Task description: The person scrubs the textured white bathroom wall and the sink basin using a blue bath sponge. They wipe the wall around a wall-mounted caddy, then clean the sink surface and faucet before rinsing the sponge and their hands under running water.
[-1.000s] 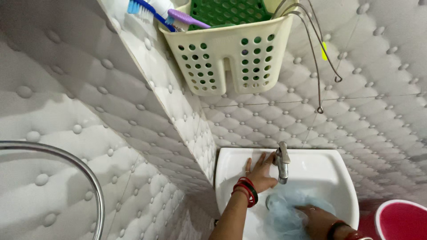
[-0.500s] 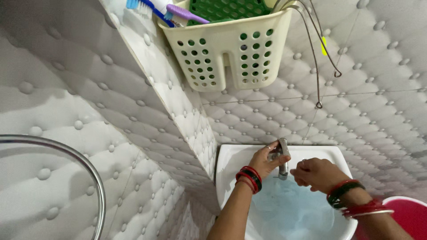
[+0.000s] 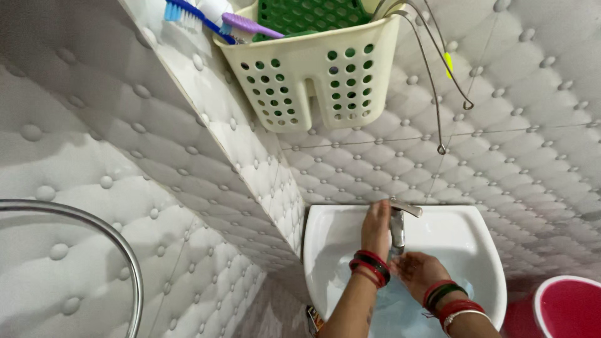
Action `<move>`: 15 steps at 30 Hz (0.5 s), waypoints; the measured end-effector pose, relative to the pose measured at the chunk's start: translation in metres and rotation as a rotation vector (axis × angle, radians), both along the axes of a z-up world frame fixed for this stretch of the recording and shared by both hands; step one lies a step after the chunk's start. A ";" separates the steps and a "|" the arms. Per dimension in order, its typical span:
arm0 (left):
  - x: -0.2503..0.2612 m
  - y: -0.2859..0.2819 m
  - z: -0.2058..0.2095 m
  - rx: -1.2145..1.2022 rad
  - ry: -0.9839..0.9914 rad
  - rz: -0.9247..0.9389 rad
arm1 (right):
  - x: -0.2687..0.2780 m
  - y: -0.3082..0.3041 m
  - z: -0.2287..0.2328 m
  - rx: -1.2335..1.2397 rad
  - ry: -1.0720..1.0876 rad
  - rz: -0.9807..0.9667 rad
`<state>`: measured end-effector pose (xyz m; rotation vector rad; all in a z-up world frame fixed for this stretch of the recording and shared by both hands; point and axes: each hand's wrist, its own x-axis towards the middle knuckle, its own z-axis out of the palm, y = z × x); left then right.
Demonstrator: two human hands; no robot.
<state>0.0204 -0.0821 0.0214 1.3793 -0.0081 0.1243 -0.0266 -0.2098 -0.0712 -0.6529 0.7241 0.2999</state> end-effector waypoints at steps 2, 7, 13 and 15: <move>-0.003 0.003 -0.029 -0.315 0.119 0.107 | 0.006 0.006 -0.009 0.045 -0.006 -0.071; -0.044 -0.022 -0.086 -0.748 0.351 0.252 | 0.005 0.018 -0.020 0.084 -0.028 -0.149; -0.055 -0.024 -0.093 -0.890 0.383 0.180 | -0.003 0.020 -0.029 0.259 -0.215 -0.333; -0.061 -0.021 -0.090 -0.909 0.434 0.165 | -0.012 0.026 -0.018 0.213 -0.178 -0.361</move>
